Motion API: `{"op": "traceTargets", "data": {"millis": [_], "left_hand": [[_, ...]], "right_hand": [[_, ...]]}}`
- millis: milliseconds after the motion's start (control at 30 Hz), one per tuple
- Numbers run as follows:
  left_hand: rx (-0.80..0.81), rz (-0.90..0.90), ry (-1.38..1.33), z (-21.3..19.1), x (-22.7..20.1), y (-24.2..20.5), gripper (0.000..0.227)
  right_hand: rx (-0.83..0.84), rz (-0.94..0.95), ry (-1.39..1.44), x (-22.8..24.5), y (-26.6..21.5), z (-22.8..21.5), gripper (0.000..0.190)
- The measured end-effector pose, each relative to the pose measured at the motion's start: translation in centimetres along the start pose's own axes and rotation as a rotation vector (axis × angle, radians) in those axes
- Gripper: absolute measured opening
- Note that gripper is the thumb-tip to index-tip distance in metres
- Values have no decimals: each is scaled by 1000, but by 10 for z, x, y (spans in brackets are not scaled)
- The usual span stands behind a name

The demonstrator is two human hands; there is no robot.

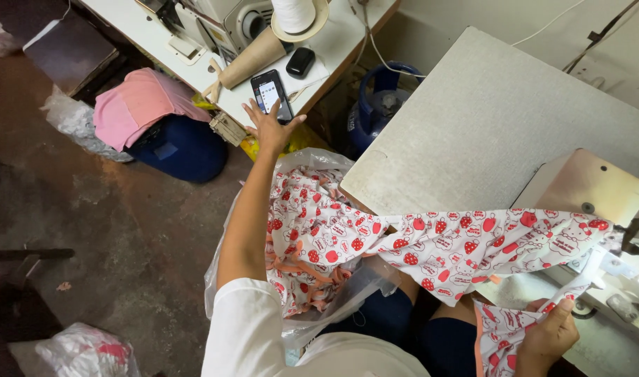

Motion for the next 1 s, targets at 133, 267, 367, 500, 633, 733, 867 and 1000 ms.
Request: {"op": "traceTargets", "data": {"millis": [133, 267, 367, 500, 633, 733, 867, 1000], "left_hand": [[-22, 48, 24, 0, -7, -2, 87], [-45, 137, -81, -7, -9, -5, 87], [-112, 115, -99, -12, -1, 9, 102], [-90, 60, -58, -17, 2, 36, 107], [9, -41, 50, -15, 5, 58, 120], [81, -96, 57, -16, 1, 49, 116], [58, -82, 17, -16, 7, 53, 116], [19, -60, -73, -18, 17, 59, 127]], "right_hand": [[-2, 10, -44, 2, -1, -1, 71], [-10, 14, -92, 6, -2, -2, 73], [-6, -10, -66, 6, -1, -1, 70], [-2, -32, -58, 5, 0, 0, 72], [-6, -29, -30, 7, -1, 1, 72], [-8, -16, -48, 6, -1, 1, 70], [-12, 2, -40, 5, -3, 1, 71], [-16, -11, -47, 5, -3, 1, 72]]}}
Point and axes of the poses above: each hand's wrist, its own y-axis towards the middle knuckle, its own z-axis out of the palm, x = y × z, the point moved 7 cm from there along y, towards the middle knuckle, and after that the axes turned 10 degrees about x, right-handed, at the moved point
